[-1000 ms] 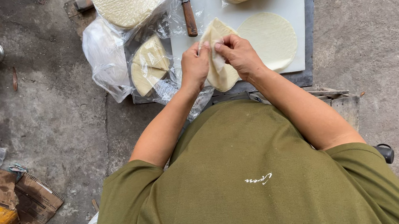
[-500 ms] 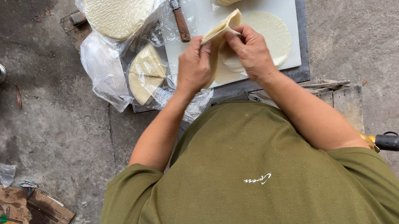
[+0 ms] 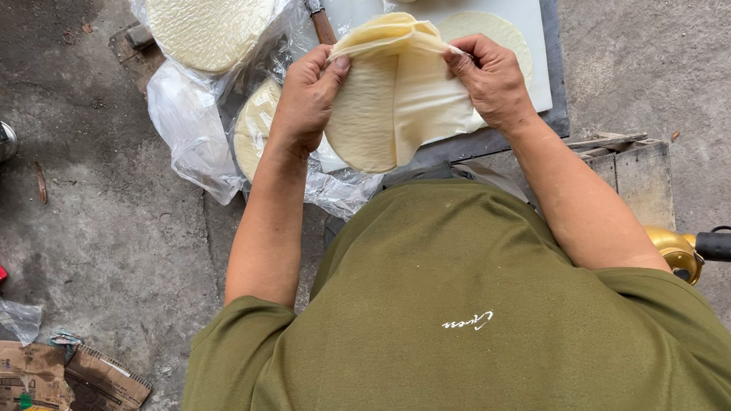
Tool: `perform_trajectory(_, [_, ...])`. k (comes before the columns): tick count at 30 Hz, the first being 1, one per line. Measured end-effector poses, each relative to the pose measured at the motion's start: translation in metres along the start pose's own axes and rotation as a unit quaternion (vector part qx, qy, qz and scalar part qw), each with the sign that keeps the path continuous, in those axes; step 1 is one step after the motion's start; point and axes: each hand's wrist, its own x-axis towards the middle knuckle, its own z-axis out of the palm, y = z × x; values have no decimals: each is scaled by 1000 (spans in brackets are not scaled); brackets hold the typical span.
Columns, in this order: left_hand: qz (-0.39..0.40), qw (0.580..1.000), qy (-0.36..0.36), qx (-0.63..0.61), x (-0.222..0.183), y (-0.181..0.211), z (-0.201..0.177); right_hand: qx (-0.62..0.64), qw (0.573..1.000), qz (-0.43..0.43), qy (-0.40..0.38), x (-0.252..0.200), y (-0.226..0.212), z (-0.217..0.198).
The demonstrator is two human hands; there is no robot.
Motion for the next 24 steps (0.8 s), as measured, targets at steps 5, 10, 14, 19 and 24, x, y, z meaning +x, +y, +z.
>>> perform_trajectory(5, [-26,999,-17,16,0,6,17,245,966,54,-63,-5,4,7])
perform_trajectory(10, [-28,998,-27,47,5,0,23,269,960,75,-21,-7,-2,34])
perform_trajectory(14, [-49,990,-73,-108,7,-16,5,181,983,30,19,-5,-2,32])
perform_trajectory(19, [-71,976,-39,-201,16,-58,-16,30,996,66,50,6,0,10])
perform_trajectory(24, [-89,961,20,-260,20,-97,-39,-25,992,90,82,9,17,2])
